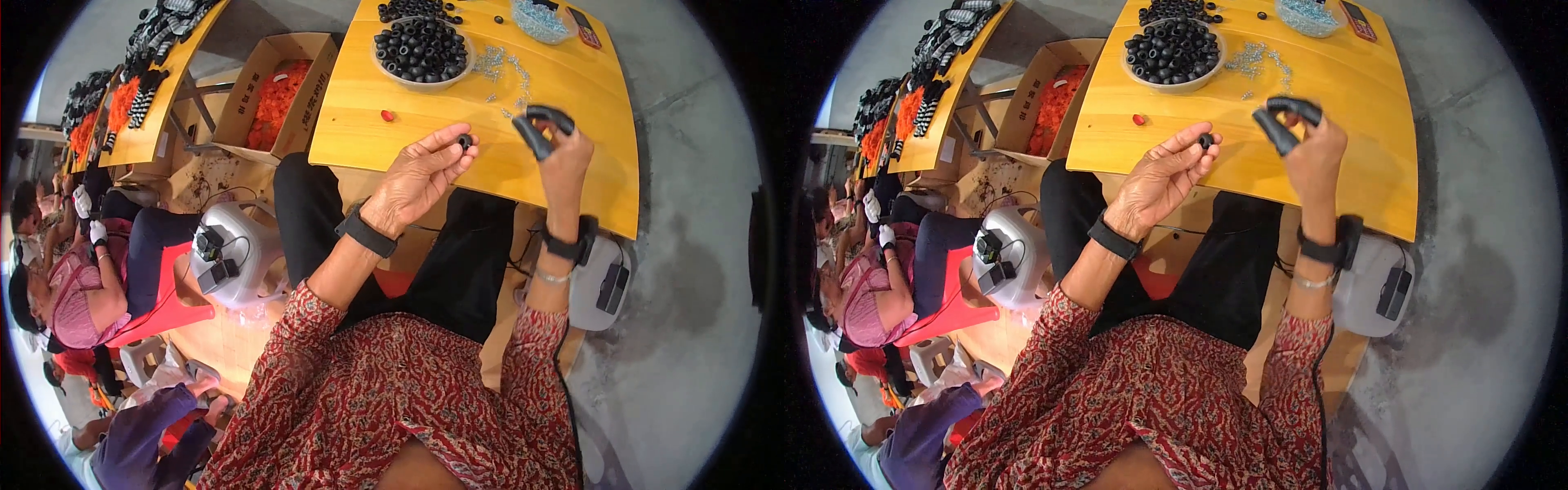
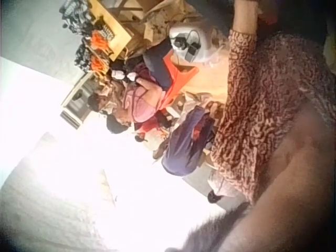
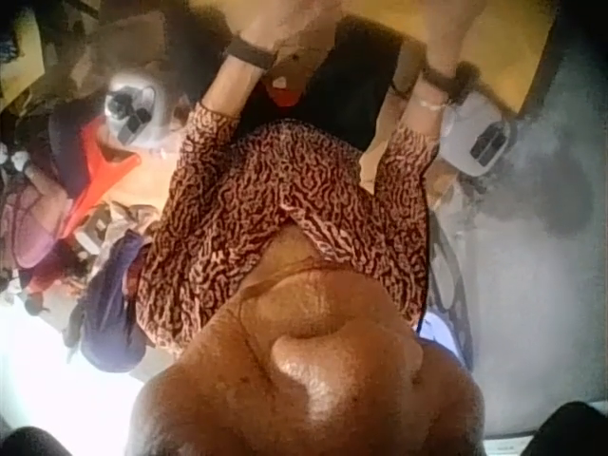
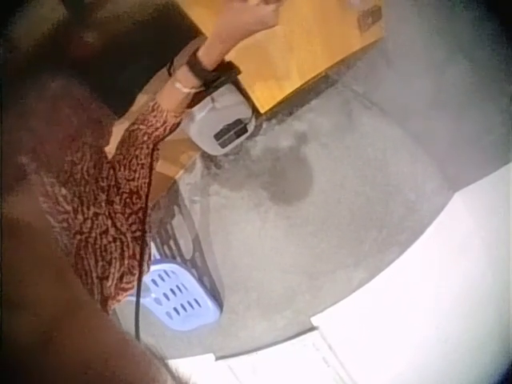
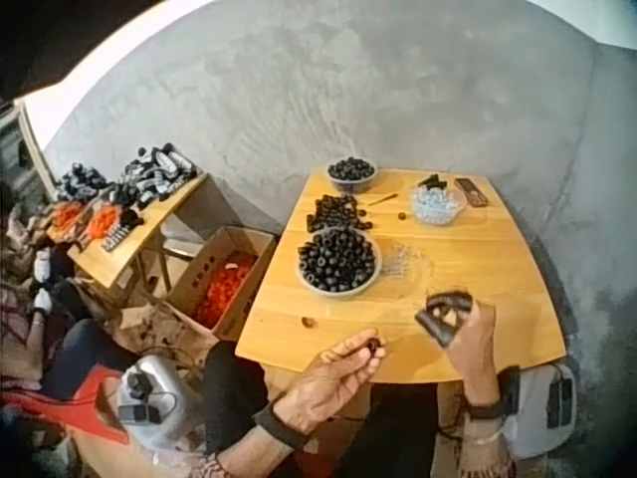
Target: The person assembles black plastic components by repeatedly inserting small black pieces into curved fittings by hand.
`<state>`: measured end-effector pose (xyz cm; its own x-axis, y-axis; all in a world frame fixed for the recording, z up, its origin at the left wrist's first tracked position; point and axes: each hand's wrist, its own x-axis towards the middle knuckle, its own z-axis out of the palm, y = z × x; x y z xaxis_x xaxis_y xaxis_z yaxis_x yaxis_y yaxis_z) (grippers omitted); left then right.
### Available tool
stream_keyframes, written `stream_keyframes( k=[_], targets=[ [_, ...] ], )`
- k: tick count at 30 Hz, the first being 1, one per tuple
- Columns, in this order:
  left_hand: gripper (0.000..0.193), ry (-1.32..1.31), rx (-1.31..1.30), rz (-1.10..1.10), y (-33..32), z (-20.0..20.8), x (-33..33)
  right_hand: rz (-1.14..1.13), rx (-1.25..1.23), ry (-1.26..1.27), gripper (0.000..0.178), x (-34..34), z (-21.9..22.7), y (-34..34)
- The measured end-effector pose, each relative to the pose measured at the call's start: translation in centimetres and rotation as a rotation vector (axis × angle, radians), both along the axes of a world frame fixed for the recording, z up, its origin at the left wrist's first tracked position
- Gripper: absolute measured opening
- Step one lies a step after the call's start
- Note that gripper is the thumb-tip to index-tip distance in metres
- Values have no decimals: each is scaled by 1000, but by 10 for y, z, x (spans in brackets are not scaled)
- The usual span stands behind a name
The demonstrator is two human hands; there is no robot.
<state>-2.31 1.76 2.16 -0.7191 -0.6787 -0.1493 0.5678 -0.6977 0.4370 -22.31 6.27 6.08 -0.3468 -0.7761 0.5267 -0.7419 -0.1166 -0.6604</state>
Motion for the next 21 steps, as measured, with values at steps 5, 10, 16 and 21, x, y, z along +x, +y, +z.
stream_keyframes(
  k=[5, 10, 16, 21],
  targets=[
    [32, -81, -52, 7, 10, 17, -6, 88, -44, -355, 15, 38, -10, 40],
    [32, -66, -80, -17, 16, 17, -6, 143, -205, -348, 23, 57, -13, 43],
    [30, -89, -132, -13, 22, 17, -4, 108, -191, -232, 22, 58, -11, 48],
    [29, -60, -122, -14, 24, 16, -3, 102, -201, -180, 22, 59, -8, 52]
  ],
)
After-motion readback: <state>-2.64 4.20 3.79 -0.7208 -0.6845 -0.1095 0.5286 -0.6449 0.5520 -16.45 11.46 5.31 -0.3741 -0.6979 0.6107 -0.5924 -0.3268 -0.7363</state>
